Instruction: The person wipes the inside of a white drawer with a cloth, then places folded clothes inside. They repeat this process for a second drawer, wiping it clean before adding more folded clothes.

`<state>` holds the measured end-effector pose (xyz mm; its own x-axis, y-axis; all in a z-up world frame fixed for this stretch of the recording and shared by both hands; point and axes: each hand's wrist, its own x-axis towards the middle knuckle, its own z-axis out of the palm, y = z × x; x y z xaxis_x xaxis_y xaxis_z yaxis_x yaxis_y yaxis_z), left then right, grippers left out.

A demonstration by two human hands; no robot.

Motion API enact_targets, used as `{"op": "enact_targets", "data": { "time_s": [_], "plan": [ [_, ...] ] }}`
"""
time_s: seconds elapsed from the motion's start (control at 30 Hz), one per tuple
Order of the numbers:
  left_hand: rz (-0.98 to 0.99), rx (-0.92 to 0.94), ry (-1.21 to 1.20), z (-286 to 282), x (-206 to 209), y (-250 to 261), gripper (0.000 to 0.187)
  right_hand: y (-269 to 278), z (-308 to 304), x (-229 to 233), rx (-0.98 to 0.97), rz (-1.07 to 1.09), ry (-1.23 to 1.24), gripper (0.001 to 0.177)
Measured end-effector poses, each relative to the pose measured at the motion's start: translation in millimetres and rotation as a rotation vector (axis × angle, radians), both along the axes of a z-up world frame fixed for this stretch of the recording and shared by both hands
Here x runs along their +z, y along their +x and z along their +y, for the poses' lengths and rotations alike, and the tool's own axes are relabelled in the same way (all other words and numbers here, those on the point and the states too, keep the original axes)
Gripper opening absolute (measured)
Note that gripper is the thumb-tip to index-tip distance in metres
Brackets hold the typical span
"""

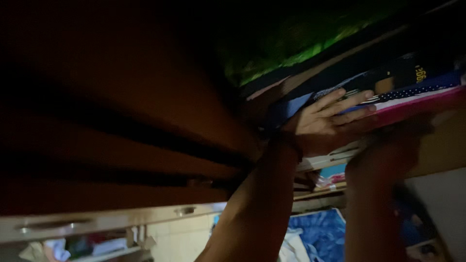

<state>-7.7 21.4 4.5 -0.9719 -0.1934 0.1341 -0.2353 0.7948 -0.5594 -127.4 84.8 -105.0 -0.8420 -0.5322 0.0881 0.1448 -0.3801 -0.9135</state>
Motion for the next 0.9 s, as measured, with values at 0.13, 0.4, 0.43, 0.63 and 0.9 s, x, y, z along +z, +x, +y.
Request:
{"op": "enact_targets", "data": {
  "time_s": [0.13, 0.4, 0.43, 0.63, 0.9],
  "plan": [
    [0.079, -0.043, 0.009, 1.8, 2.4, -3.6, 0.048, -8.7, -20.0, 10.5, -0.028, -0.225, -0.124, 0.04],
    [0.062, -0.029, 0.185, 1.1, 8.5, -8.2, 0.044, 16.8, 5.8, -5.2, 0.003, -0.065, 0.105, 0.039],
    [0.012, 0.0, 0.19, 2.9, 10.1, -7.5, 0.046, 15.5, 12.5, -6.3, -0.006, -0.093, 0.082, 0.039],
    [0.068, -0.002, 0.155, 9.4, 13.5, -14.0, 0.056, -10.6, -26.4, 9.3, -0.075, -0.485, -0.104, 0.039],
    [0.154, -0.061, 0.137, 23.5, 32.3, -27.7, 0.048, -18.5, 26.2, -0.1, -0.336, 0.795, 0.437, 0.034]
  ]
}}
